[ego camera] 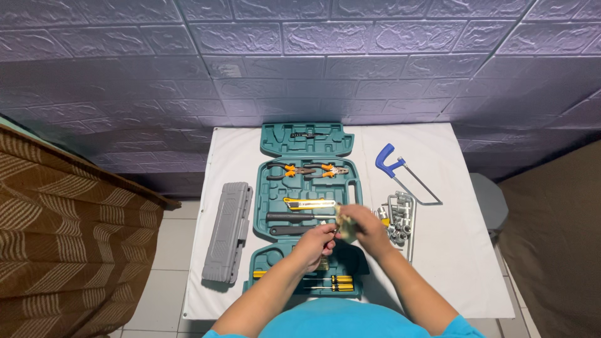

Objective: The person removes tools from a teal toolbox, wipes them with a yellow cloth, and places them back into designated slots. They also wipe the interior of a gray case and arrange small metal parts inside it.

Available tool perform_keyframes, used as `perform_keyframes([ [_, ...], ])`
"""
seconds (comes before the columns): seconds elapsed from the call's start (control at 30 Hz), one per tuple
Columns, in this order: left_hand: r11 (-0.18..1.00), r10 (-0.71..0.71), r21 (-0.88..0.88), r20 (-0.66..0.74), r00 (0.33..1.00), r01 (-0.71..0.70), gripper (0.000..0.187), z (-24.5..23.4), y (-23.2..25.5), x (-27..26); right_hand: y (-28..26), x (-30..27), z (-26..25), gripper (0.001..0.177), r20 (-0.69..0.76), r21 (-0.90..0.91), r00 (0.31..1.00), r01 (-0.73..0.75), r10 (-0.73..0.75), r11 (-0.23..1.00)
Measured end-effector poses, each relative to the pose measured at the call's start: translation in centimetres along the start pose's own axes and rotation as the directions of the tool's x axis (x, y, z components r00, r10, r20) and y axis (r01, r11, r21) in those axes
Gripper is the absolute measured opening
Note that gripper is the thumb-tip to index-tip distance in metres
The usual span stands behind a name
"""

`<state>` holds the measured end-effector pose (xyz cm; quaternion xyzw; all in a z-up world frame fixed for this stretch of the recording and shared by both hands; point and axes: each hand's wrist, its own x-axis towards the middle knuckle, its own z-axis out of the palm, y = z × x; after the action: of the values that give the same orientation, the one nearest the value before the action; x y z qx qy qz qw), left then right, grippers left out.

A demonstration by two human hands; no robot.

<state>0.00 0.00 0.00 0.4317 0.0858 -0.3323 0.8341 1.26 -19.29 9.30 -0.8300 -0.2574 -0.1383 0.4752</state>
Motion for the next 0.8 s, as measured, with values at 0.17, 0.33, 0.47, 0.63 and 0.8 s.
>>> perform_keyframes([
  [0.17, 0.996, 0.045, 0.086, -0.104, 0.994, -0.036, 0.035, 0.0, 0.3, -0.4, -0.2, 0.6, -2.5, 0.048, -0.293, 0.058, 0.933, -0.203, 0.211, 0.978],
  [0.33, 0.96, 0.156, 0.238, -0.027, 0.987, -0.145, 0.032, -0.4, -0.6, 0.1, -2.4, -0.4, -0.6, 0.045, 0.046, -0.1, 0.993, 0.115, -0.11, 0.988],
  [0.47, 0.959, 0.119, 0.268, -0.078, 0.99, -0.094, 0.031, 0.0, -0.3, -0.6, -0.6, 1.0, -2.1, 0.051, 0.061, -0.26, 0.993, -0.078, 0.097, 0.962],
  [0.63, 1.0, -0.006, -0.02, -0.224, 0.975, 0.002, 0.026, -0.3, 0.4, -0.3, 0.0, 0.2, -1.5, 0.047, -0.147, 0.086, 0.907, -0.386, 0.395, 0.918],
  [0.8, 0.905, 0.22, -0.328, -0.181, 0.959, -0.27, 0.024, -2.2, -0.6, 2.6, -1.7, -3.8, 4.0, 0.055, 0.175, -0.01, 0.984, -0.028, 0.029, 1.0],
])
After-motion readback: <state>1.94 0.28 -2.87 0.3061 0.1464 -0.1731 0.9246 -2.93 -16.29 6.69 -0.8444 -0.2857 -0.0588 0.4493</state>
